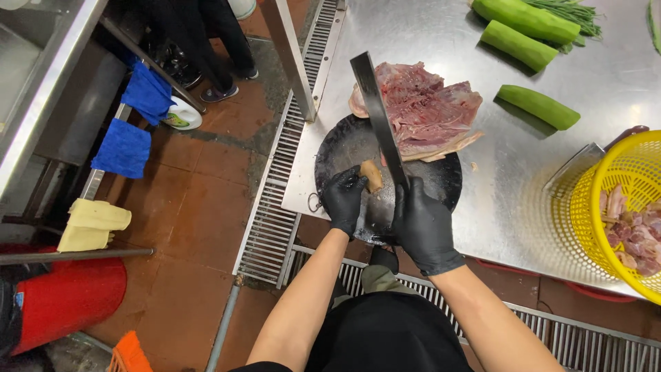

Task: The person is cutting raw meat on a black cutting board using a large cleaver. They separate different parts of the meat and place the cut pieces into a yellow basket. The person also handles green vegetables and other kitchen items on the stainless steel counter.

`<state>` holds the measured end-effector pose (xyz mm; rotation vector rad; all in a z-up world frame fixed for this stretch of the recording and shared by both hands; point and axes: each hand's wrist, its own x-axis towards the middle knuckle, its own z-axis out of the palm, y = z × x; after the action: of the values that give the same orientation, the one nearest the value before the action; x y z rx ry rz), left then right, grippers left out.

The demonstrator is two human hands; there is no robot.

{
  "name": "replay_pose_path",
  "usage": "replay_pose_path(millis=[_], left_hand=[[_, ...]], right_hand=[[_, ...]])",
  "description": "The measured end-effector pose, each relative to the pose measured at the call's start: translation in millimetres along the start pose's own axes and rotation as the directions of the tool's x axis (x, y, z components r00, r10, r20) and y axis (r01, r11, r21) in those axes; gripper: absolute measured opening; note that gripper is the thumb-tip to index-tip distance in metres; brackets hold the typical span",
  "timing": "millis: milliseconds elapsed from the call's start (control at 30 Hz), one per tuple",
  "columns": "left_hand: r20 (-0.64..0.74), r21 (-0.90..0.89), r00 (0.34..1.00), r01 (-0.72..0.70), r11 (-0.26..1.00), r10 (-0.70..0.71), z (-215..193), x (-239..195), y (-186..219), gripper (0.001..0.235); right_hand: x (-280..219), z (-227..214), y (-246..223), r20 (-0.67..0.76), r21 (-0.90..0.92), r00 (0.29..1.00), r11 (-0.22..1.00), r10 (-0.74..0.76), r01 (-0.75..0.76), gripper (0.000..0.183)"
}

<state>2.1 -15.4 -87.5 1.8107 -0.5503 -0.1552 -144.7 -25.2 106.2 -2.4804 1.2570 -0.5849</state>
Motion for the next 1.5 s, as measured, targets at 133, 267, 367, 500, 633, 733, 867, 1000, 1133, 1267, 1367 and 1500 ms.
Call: replay_pose_path(millis=[133, 267, 367, 500, 633, 733, 867, 1000, 1133, 1267, 1367, 1500], left_hand=[[0.028, 0.051, 0.999, 0.028, 0.998, -0.029, 1, -4, -27, 0.033], [0.051, -0.059, 0.999, 0.002, 0.998, 0.001, 0, -2, -14, 0.03], [0.055, -0.072, 0.998, 0.026, 0.997, -0.022, 6, 14, -24, 0.024], [-0.086, -0.062, 0.996, 0.018, 0.998, -0.024, -32, 69, 98, 0.035], [-0.139, -0.009, 0.865, -0.488, 0.873, 0.482, -32, 139, 189, 0.029], [-0.104, 0.266, 0.77, -0.588, 0.764, 0.629, -23, 153, 237, 0.042], [0.397, 0.663, 0.807, -0.581, 0.472, 0.437, 12, 126, 167, 0.063], [0.226, 0.483, 0.725, -0.664, 0.571, 0.651, 69, 156, 89, 0.063], [0.157, 0.514, 0.71, -0.653, 0.557, 0.687, 26, 165, 198, 0.067], [0.382, 0.542, 0.756, -0.65, 0.533, 0.532, 43, 150, 151, 0.069], [0.481, 0.428, 0.689, -0.724, 0.541, 0.541, 39, 142, 107, 0.068], [0.139, 0.208, 0.858, -0.513, 0.833, 0.494, -1, 104, 125, 0.05]], right_hand=[[-13, 66, 26, 0.238, -0.141, 0.97, 0.99, 0.043, -0.009, 0.039], [-2, 74, 42, 0.391, -0.135, 0.903, 0.981, 0.179, -0.136, 0.044], [-2, 74, 41, 0.401, -0.138, 0.897, 0.98, 0.185, -0.14, 0.041], [-5, 66, 34, 0.4, -0.115, 0.902, 0.986, 0.16, -0.123, 0.049], [-6, 60, 26, 0.396, -0.128, 0.903, 0.984, 0.163, -0.122, 0.043], [-1, 68, 37, 0.466, -0.105, 0.871, 0.987, 0.159, -0.124, 0.049], [-7, 56, 43, 0.581, -0.047, 0.794, 0.981, 0.18, -0.188, 0.06], [15, 56, 46, 0.635, -0.124, 0.746, 0.98, 0.2, -0.157, 0.075], [14, 42, 31, 0.6, -0.102, 0.776, 0.98, 0.196, -0.168, 0.068], [22, 48, 32, 0.599, -0.122, 0.784, 0.986, 0.163, -0.111, 0.063], [19, 54, 34, 0.611, -0.064, 0.778, 0.989, 0.146, -0.135, 0.06], [-6, 45, 34, 0.615, -0.096, 0.771, 0.986, 0.168, -0.139, 0.06]])
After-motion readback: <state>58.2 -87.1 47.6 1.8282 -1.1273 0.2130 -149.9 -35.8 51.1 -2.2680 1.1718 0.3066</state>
